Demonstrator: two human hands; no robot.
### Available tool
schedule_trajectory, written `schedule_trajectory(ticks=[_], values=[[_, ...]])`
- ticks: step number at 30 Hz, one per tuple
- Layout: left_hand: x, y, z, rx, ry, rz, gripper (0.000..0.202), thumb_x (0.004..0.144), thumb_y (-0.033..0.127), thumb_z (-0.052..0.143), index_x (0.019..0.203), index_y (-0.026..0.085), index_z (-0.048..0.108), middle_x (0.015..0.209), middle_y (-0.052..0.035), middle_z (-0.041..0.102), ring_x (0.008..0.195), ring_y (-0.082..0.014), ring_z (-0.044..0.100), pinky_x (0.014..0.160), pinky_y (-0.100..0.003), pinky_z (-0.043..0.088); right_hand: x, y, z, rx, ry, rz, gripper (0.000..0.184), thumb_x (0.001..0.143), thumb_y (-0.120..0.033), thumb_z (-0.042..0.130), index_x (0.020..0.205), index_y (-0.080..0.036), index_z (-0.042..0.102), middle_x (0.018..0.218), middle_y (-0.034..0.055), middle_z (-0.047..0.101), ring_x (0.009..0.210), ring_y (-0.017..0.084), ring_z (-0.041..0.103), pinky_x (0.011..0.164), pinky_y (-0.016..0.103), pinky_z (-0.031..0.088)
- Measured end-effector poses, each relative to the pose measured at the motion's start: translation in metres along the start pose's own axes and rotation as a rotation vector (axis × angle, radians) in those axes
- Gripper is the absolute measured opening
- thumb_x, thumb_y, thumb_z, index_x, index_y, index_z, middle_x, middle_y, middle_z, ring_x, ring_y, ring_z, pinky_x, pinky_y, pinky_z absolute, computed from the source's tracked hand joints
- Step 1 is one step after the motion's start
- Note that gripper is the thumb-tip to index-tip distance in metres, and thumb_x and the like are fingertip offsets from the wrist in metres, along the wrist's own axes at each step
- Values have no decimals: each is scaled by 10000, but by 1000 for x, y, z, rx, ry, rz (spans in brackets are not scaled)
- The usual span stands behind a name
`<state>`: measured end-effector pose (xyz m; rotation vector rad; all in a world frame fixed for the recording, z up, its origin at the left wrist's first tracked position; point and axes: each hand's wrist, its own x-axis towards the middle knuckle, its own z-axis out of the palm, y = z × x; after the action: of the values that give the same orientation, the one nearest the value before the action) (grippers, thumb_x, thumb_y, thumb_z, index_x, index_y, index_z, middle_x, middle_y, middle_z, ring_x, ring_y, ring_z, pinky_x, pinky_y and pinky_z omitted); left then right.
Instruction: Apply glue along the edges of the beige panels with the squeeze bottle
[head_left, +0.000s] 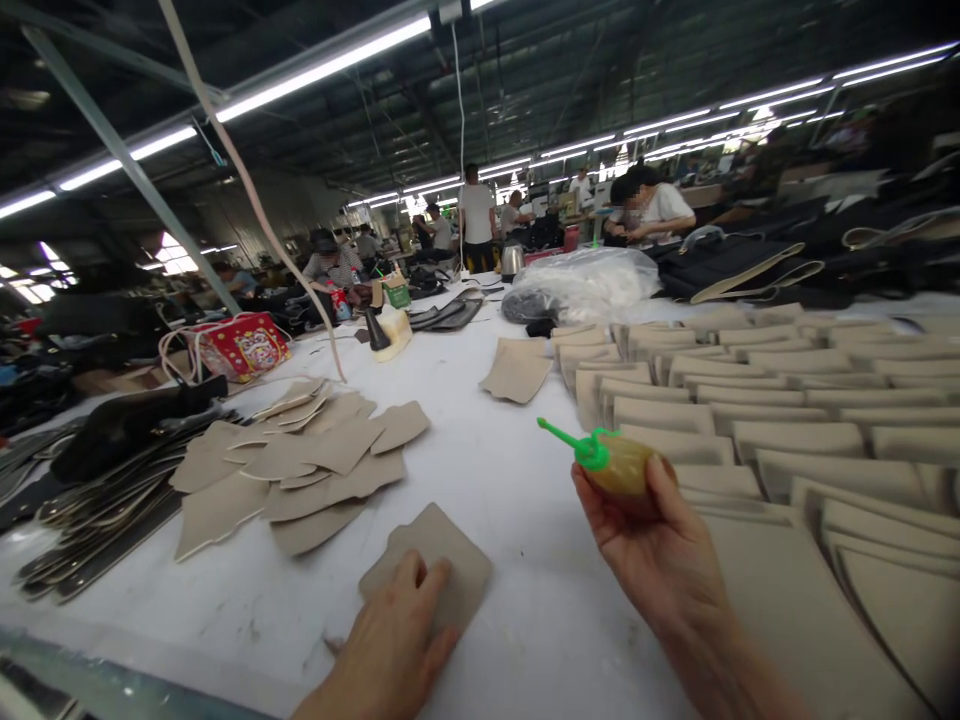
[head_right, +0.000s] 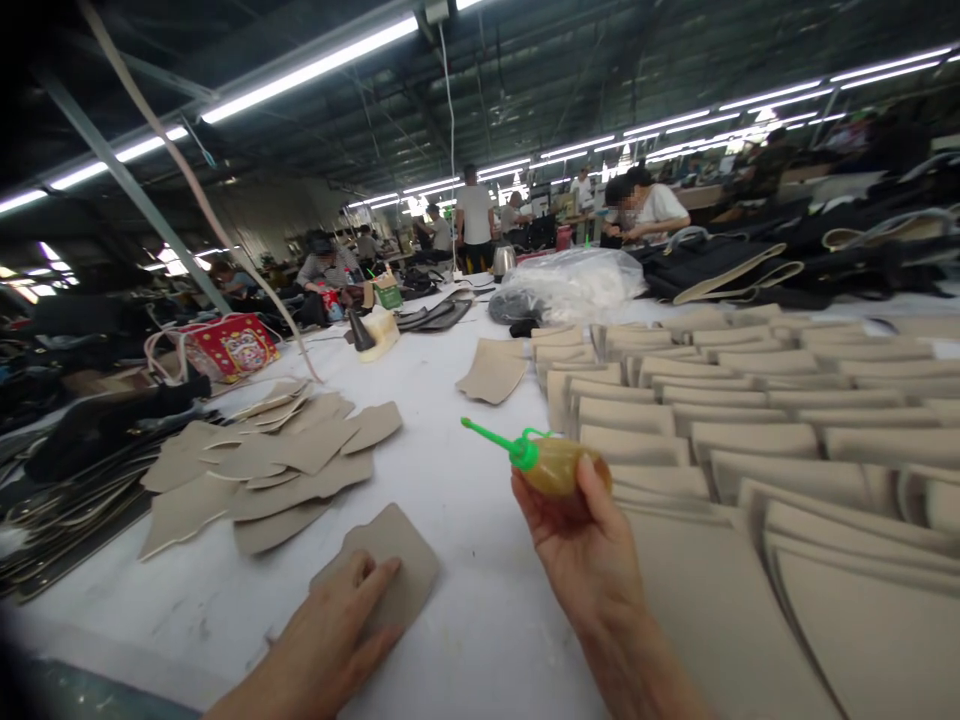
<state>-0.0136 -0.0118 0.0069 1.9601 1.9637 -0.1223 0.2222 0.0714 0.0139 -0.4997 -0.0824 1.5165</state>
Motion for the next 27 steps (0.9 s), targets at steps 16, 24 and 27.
schedule_trajectory(ticks=[16, 24, 27], values=[[28, 3, -16, 165, 71, 53, 256, 741, 126, 409, 889, 186, 608, 876, -88, 664, 838, -252, 626, 757, -351, 449, 0, 1, -2, -36, -80, 14, 214, 630, -232, 836, 800, -248, 707, 935, 16, 744, 816, 222, 701, 701, 373, 609], [34, -22, -15, -33, 137, 196, 568, 763, 126, 397, 1289, 301, 520, 1109, -26, 687, 1001, -217, 624, 865, -325, 433, -12, 8, 2, -452, -188, -70, 346, 647, -310, 817, 940, -197, 671, 907, 40, 713, 830, 227, 658, 707, 368, 601], [34, -22, -15, -46, 102, 190, 587, 779, 140, 389, 1340, 286, 482, 1166, -44, 664, 1035, -229, 620, 900, -343, 432, -22, 6, 5, -640, -205, -153, 459, 625, -334, 826, 1022, -220, 625, 925, 31, 678, 832, 207, 627, 686, 302, 590]])
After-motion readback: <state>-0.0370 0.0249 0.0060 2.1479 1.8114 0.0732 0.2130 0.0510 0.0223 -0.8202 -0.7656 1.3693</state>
